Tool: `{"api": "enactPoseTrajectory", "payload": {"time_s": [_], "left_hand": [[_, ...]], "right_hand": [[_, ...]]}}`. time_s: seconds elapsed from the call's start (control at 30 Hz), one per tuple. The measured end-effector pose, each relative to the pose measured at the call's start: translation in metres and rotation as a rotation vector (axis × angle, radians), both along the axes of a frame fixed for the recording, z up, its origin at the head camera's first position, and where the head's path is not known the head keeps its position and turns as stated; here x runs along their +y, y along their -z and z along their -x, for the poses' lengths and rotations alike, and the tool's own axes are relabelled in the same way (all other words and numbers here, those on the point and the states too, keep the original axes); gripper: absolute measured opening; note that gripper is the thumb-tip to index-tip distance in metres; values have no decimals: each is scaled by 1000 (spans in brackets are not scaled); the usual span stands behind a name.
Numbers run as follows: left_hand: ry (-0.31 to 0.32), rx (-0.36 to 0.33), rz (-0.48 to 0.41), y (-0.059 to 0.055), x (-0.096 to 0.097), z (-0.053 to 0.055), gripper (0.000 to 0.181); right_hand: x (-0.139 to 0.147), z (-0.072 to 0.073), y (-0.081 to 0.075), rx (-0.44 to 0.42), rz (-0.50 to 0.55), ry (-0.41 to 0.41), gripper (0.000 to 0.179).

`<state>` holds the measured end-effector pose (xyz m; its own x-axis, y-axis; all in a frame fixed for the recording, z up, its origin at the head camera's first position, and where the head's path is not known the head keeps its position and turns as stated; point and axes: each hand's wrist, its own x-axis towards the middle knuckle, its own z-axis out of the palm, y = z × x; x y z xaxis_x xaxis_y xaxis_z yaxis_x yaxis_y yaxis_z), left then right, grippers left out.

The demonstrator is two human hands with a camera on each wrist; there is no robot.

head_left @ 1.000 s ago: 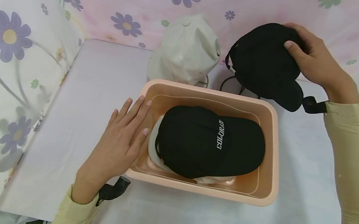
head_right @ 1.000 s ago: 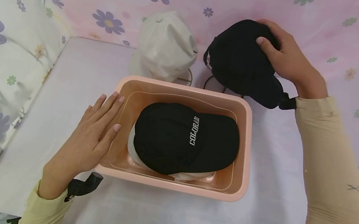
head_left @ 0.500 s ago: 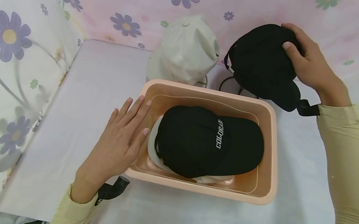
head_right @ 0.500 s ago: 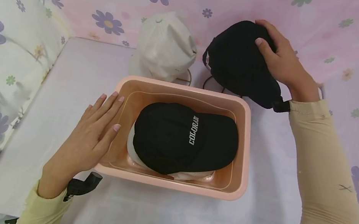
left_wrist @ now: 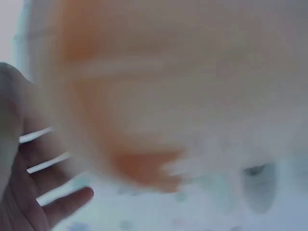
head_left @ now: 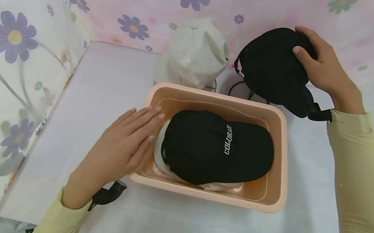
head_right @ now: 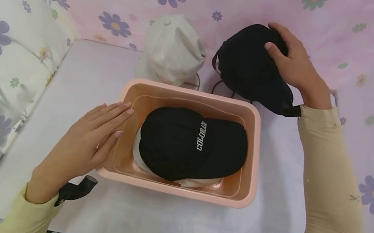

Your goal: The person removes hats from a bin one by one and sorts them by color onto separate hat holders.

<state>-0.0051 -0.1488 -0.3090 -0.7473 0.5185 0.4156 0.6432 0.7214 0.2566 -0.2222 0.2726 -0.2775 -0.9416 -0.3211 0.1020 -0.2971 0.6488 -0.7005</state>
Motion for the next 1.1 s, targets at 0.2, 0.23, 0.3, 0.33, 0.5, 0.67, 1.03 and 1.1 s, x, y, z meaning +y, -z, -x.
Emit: {"api": "enactPoseTrajectory", "payload": {"time_s": [0.2,0.23,0.3,0.33,0.5,0.67,1.03,1.1], "left_hand": [[162,271,-288,-60,6,14,32],[189,306,-353,-69,10,19,31],[243,341,-466,-83,19,31,30],[270,342,-499,-89,23,38,30],[391,205,-555,-107,52,83,31],[407,-45,-593,-105,86,131,26],[87,-664,-605,-60,157,170,30],[57,-699,-565,-50,166,170,35]], "right_hand": [[6,-20,-22,-57,-91,34,56],[7,-24,-26,-54,-76,58,54],[10,-29,-32,-35,-37,115,48],[12,-31,-34,-30,-10,151,46],[28,-32,-34,-40,188,323,38],[42,-19,-15,-117,379,448,34],[65,4,45,-376,358,496,57],[67,3,54,-447,342,457,63]]}}
